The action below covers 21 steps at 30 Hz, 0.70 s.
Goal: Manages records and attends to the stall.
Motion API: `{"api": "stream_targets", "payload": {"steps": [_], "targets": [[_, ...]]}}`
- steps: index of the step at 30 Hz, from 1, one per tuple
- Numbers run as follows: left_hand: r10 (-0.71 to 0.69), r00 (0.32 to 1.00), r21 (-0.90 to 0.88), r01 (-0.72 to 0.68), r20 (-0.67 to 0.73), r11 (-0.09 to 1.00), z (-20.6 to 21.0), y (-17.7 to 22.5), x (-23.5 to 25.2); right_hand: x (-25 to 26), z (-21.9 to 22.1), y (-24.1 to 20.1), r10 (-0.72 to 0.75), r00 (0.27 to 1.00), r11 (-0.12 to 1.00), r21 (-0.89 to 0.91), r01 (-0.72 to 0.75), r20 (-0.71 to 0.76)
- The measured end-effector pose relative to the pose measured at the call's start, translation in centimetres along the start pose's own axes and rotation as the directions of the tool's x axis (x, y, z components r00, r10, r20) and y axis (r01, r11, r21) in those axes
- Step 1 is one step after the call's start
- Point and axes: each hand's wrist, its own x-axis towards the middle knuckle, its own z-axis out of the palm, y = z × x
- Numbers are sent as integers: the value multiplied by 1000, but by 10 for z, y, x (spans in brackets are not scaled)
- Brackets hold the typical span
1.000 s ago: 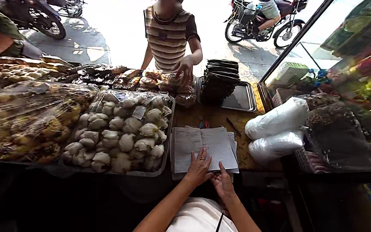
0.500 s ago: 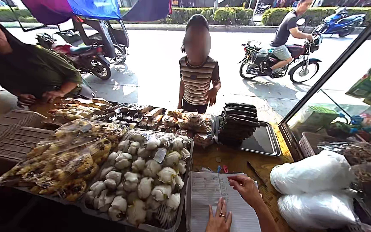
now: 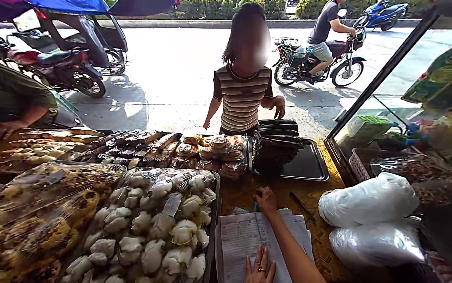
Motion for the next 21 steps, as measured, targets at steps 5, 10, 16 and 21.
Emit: {"api": "stream_targets", "payload": {"steps": [5, 10, 16, 21], "targets": [[11, 1000, 37, -11, 5, 999, -2, 2, 0, 5, -6, 0, 49, 997, 998, 37, -51, 58], [22, 1000, 41, -23, 21, 999, -4, 5, -2, 8, -9, 5, 56, 994, 993, 94, -65, 98], [4, 998, -232, -19, -65, 973, -8, -12, -1, 10, -14, -5, -33, 991, 975, 222, 3, 131], [-373, 923, -995, 97, 100, -27, -75, 6, 23, -95, -68, -24, -514, 848, 726, 593, 348, 132]]}}
